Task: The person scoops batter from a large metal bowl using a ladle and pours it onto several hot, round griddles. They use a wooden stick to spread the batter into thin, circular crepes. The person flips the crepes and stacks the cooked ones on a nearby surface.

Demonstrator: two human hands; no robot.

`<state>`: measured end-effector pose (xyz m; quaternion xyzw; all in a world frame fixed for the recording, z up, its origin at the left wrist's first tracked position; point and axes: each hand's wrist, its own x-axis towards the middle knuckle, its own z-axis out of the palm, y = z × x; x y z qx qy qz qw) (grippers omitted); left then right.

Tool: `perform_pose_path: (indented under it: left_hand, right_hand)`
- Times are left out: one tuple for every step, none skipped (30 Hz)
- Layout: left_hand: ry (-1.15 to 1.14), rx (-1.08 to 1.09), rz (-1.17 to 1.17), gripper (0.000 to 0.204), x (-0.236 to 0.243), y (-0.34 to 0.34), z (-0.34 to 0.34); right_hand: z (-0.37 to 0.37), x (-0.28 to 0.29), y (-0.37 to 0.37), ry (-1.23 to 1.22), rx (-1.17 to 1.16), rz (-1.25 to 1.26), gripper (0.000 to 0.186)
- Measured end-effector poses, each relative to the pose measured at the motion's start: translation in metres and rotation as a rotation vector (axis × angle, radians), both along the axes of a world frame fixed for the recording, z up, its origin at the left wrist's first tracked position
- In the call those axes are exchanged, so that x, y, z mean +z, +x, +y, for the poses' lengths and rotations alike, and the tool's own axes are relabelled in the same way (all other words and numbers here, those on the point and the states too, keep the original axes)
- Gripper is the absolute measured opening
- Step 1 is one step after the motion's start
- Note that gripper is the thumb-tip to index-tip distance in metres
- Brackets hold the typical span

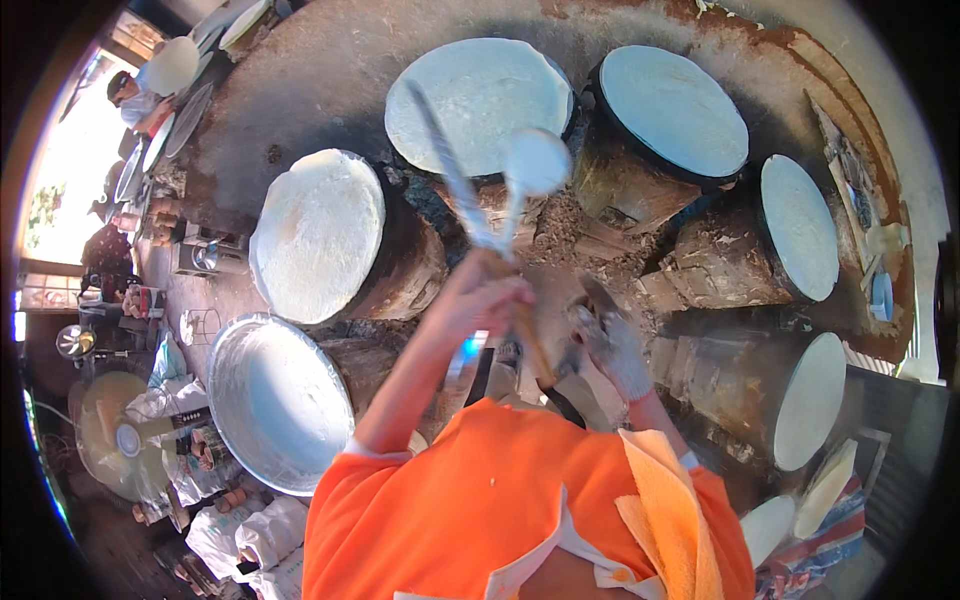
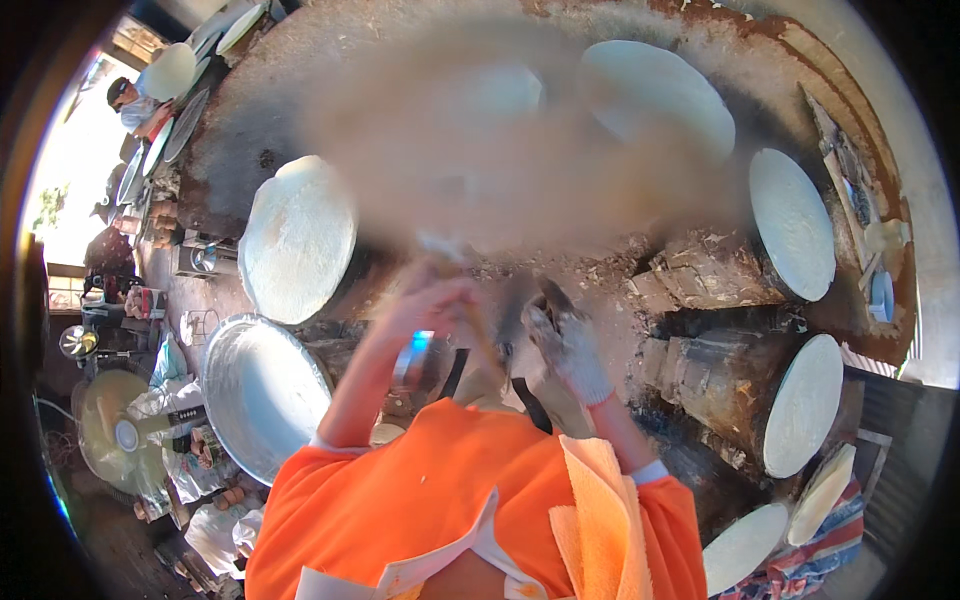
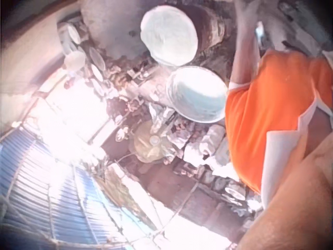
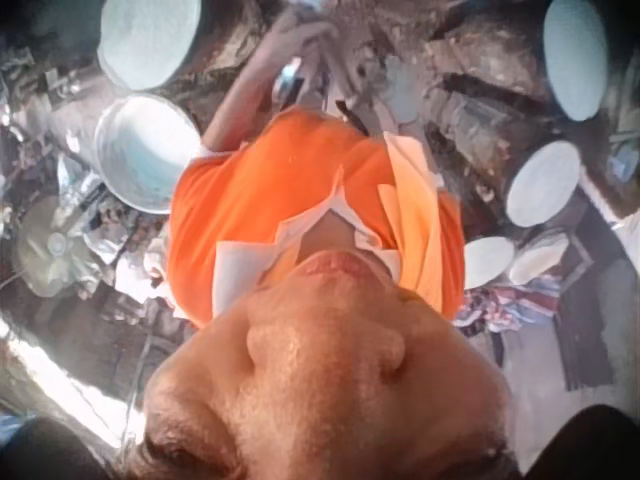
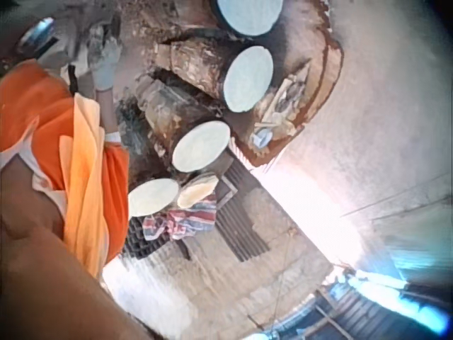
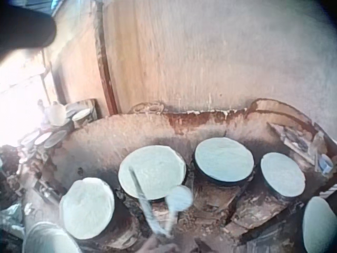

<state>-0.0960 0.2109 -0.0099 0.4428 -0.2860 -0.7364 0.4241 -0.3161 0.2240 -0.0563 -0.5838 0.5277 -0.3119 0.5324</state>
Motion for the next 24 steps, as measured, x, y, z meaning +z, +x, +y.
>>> perform_pose_path:
  left_hand:
    - [-0.004, 0.052, -0.056, 0.034, 0.013, 0.027, -0.004]
    - [-0.085, 0.044, 0.068, 0.036, 0.018, 0.06, -0.002]
    - [-0.184, 0.178, 0.147, 0.04, 0.025, 0.074, 0.007]
    - [-0.245, 0.273, 0.322, 0.041, 0.021, 0.087, 0.014]
    - [-0.344, 0.361, 0.407, 0.04, 0.022, 0.09, 0.018]
    - [-0.338, 0.502, 0.496, 0.036, 0.023, 0.093, 0.02]
    - [-0.235, 0.625, 0.331, 0.033, 0.034, 0.1, 0.022]
    - [-0.167, 0.681, 0.217, 0.03, 0.047, 0.109, 0.022]
    - [-0.089, 0.744, 0.097, 0.028, 0.06, 0.119, 0.025]
    - [-0.057, 0.779, 0.017, 0.026, 0.072, 0.135, 0.036]
    - [-0.055, 0.814, 0.073, 0.025, 0.078, 0.146, 0.055]
    - [-0.242, 0.768, -0.166, 0.038, 0.078, 0.152, 0.078]
    - [-0.387, 0.814, 0.09, 0.041, 0.064, 0.162, 0.097]
    - [-0.527, 0.834, 0.36, 0.043, 0.04, 0.172, 0.111]
    - [-0.544, 0.928, 0.462, 0.043, 0.025, 0.179, 0.117]
    - [-0.519, 1.015, 0.447, 0.04, 0.019, 0.18, 0.116]
    - [-0.389, 1.064, 0.36, 0.037, 0.016, 0.192, 0.111]
    - [-0.259, 1.135, 0.269, 0.034, 0.011, 0.198, 0.115]
    - [-0.102, 1.161, 0.204, 0.028, 0.002, 0.211, 0.12]
    - [0.049, 1.209, 0.035, 0.023, 0.003, 0.214, 0.126]
    - [0.066, 1.172, -0.022, 0.022, 0.007, 0.214, 0.134]
    - [0.076, 1.11, -0.082, 0.021, 0.015, 0.217, 0.139]
    - [-0.042, 1.033, -0.042, 0.023, 0.018, 0.222, 0.152]
    - [-0.059, 1.054, 0.0, 0.027, 0.028, 0.225, 0.16]
  right_hand:
    - [-0.015, -0.017, 0.007, -0.005, 0.02, -0.007, 0.044]
    - [-0.03, -0.033, 0.016, -0.009, 0.062, -0.011, 0.042]
    - [-0.044, -0.05, 0.03, -0.03, 0.045, -0.146, 0.038]
    - [-0.065, -0.055, 0.04, -0.114, 0.181, 0.008, 0.034]
    - [-0.085, -0.062, 0.054, -0.201, 0.325, 0.149, 0.031]
    - [-0.102, -0.071, 0.069, -0.292, 0.474, 0.287, 0.028]
    - [-0.118, -0.078, 0.087, -0.397, 0.617, 0.416, 0.026]
    - [-0.139, -0.103, 0.11, -0.095, 0.633, 0.103, 0.026]
    - [-0.154, -0.124, 0.137, 0.221, 0.626, -0.201, 0.027]
    - [-0.159, -0.12, 0.166, 0.19, 0.621, -0.159, 0.028]
    - [-0.164, -0.105, 0.193, 0.148, 0.606, -0.108, 0.03]
    - [-0.167, -0.088, 0.22, 0.105, 0.585, -0.06, 0.031]
    - [-0.169, -0.073, 0.248, 0.055, 0.565, -0.014, 0.033]
    - [-0.174, -0.07, 0.269, 0.009, 0.529, 0.041, 0.035]
    - [-0.184, -0.074, 0.29, -0.088, 0.476, 0.123, 0.04]
    - [-0.2, -0.082, 0.313, -0.195, 0.423, 0.206, 0.045]
    - [-0.224, -0.084, 0.33, -0.316, 0.36, 0.298, 0.05]
    - [-0.235, -0.087, 0.342, -0.44, 0.326, 0.384, 0.055]
    - [-0.241, -0.085, 0.353, -0.437, 0.344, 0.387, 0.053]
    - [-0.237, -0.082, 0.365, -0.416, 0.377, 0.376, 0.051]
    - [-0.237, -0.078, 0.375, -0.334, 0.446, 0.41, 0.048]
    - [-0.242, -0.088, 0.382, -0.41, 0.417, 0.532, 0.046]
    - [-0.244, -0.096, 0.383, -0.44, 0.446, 0.609, 0.046]
    - [-0.247, -0.104, 0.384, -0.472, 0.472, 0.687, 0.047]
